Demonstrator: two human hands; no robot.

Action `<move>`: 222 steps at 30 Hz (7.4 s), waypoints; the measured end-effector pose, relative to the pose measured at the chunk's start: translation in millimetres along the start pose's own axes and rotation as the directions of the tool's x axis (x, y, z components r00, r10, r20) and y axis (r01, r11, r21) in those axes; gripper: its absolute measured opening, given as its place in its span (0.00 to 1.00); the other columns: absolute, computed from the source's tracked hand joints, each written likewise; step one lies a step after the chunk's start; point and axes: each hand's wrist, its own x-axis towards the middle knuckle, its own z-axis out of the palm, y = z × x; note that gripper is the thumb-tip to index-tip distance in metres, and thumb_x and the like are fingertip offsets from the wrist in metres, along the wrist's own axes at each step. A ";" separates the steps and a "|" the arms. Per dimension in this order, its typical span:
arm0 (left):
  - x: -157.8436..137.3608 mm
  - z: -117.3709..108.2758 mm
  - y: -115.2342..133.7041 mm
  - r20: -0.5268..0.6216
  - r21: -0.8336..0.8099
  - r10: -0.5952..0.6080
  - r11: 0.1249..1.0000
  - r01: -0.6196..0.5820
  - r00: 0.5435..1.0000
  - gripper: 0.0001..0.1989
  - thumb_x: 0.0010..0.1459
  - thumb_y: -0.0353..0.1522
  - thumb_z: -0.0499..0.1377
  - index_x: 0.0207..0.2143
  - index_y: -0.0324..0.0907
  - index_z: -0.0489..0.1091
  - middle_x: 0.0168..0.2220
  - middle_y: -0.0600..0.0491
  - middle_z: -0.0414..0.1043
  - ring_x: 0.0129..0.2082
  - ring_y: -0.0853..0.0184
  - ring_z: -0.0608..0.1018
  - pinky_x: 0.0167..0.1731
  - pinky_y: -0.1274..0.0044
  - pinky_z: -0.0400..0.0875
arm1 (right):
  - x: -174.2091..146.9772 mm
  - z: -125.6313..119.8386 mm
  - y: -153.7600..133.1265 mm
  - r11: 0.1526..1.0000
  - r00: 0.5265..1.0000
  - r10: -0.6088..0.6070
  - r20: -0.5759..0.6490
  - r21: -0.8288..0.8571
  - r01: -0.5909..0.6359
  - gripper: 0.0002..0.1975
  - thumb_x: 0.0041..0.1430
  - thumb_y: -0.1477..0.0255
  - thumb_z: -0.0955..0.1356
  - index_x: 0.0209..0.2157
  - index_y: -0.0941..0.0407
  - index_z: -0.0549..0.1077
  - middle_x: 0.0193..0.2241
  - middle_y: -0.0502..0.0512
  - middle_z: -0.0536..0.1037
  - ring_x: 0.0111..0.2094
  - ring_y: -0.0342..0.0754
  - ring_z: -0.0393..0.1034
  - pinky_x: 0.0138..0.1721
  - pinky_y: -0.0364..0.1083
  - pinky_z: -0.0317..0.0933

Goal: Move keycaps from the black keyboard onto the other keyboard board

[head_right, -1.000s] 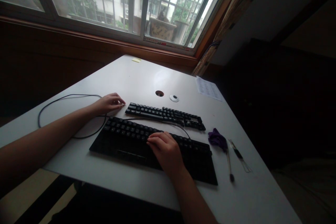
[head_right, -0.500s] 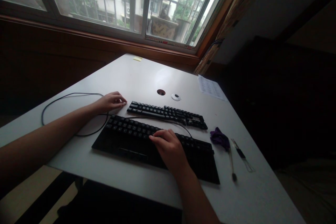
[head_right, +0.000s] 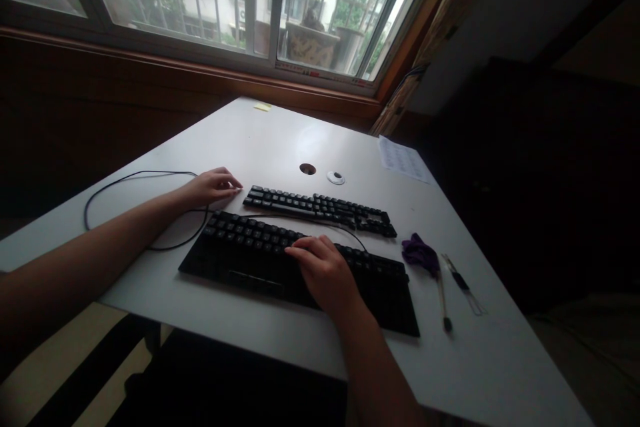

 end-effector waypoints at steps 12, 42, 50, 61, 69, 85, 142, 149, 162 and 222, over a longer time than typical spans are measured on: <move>0.2 -0.8 3.4 0.001 0.010 0.003 1.000 -0.003 1.000 0.21 0.58 0.49 0.62 0.41 0.42 0.82 0.41 0.48 0.73 0.35 0.64 0.78 0.40 0.71 0.75 | 5.5 9.0 -6.3 0.998 0.998 -0.034 -0.045 -0.046 0.032 0.06 0.66 0.78 0.72 0.39 0.52 0.78 0.38 0.55 0.83 0.38 0.50 0.75 0.42 0.51 0.74; 0.5 -0.6 0.4 0.005 0.023 0.014 1.000 -0.014 1.000 0.22 0.59 0.49 0.61 0.41 0.42 0.82 0.41 0.48 0.72 0.36 0.63 0.79 0.43 0.70 0.76 | 4.7 6.3 -4.6 0.994 0.996 -0.087 0.000 -0.062 0.087 0.07 0.66 0.80 0.71 0.35 0.53 0.75 0.38 0.55 0.82 0.38 0.50 0.73 0.41 0.51 0.72; -0.1 -0.9 2.3 0.002 0.021 0.012 1.000 -0.012 1.000 0.21 0.59 0.49 0.61 0.41 0.42 0.82 0.41 0.48 0.72 0.36 0.64 0.78 0.42 0.70 0.76 | 5.0 6.9 -3.9 0.995 0.997 -0.079 0.014 -0.067 0.080 0.09 0.69 0.79 0.69 0.33 0.53 0.76 0.39 0.54 0.84 0.36 0.48 0.73 0.40 0.49 0.72; -0.1 0.0 0.8 -0.001 0.005 -0.003 1.000 0.003 1.000 0.22 0.59 0.50 0.61 0.41 0.42 0.82 0.42 0.47 0.73 0.37 0.62 0.79 0.41 0.70 0.76 | -1.6 8.8 -2.4 0.996 0.999 -0.045 -0.019 -0.080 0.043 0.05 0.67 0.77 0.71 0.40 0.53 0.78 0.41 0.55 0.84 0.38 0.50 0.77 0.42 0.51 0.74; -0.5 -0.8 2.1 0.007 0.017 0.007 1.000 -0.007 1.000 0.22 0.59 0.50 0.61 0.41 0.42 0.82 0.42 0.47 0.73 0.36 0.63 0.78 0.40 0.71 0.75 | 0.2 4.3 0.7 0.986 0.988 0.129 -0.080 0.120 -0.119 0.04 0.65 0.74 0.73 0.41 0.51 0.80 0.37 0.53 0.84 0.39 0.51 0.79 0.43 0.52 0.74; -1.3 -2.8 4.0 0.019 0.047 -0.002 0.999 0.001 1.000 0.21 0.60 0.49 0.62 0.42 0.43 0.82 0.43 0.48 0.73 0.35 0.65 0.77 0.42 0.71 0.74 | 0.0 5.7 1.3 0.992 0.990 0.116 -0.081 0.066 -0.110 0.08 0.65 0.77 0.72 0.42 0.50 0.79 0.36 0.52 0.82 0.39 0.52 0.76 0.43 0.52 0.72; -1.6 -1.4 1.5 0.015 0.030 0.052 0.998 -0.052 0.999 0.18 0.60 0.43 0.63 0.43 0.40 0.82 0.42 0.48 0.72 0.36 0.65 0.78 0.42 0.72 0.75 | 3.4 5.0 -12.5 0.998 0.999 -0.030 0.046 -0.045 0.032 0.06 0.68 0.78 0.69 0.40 0.56 0.80 0.37 0.58 0.78 0.38 0.51 0.69 0.41 0.52 0.71; -1.1 -0.9 2.2 0.010 0.052 0.043 0.998 -0.043 0.999 0.19 0.60 0.45 0.62 0.42 0.41 0.83 0.41 0.48 0.72 0.35 0.65 0.78 0.42 0.72 0.75 | 0.7 6.3 -12.1 0.998 0.994 0.028 0.104 -0.050 -0.023 0.09 0.69 0.75 0.68 0.35 0.54 0.79 0.35 0.56 0.77 0.38 0.51 0.68 0.41 0.53 0.69; -1.1 -0.5 -2.5 0.004 0.009 0.060 0.998 -0.060 0.998 0.21 0.61 0.48 0.61 0.42 0.41 0.82 0.41 0.47 0.72 0.35 0.64 0.78 0.39 0.72 0.74 | -0.4 0.1 -14.3 0.995 0.998 0.062 -0.026 -0.081 -0.064 0.10 0.65 0.79 0.68 0.42 0.54 0.81 0.35 0.56 0.76 0.40 0.53 0.68 0.43 0.54 0.69; 25.6 -2.8 58.1 -0.104 0.142 0.294 0.950 -0.279 0.950 0.12 0.66 0.38 0.58 0.40 0.44 0.81 0.38 0.47 0.77 0.39 0.62 0.78 0.41 0.69 0.75 | -34.7 -83.9 106.4 0.866 0.892 0.301 -0.338 -0.294 -0.404 0.11 0.69 0.66 0.66 0.42 0.54 0.80 0.34 0.54 0.79 0.34 0.52 0.73 0.40 0.52 0.67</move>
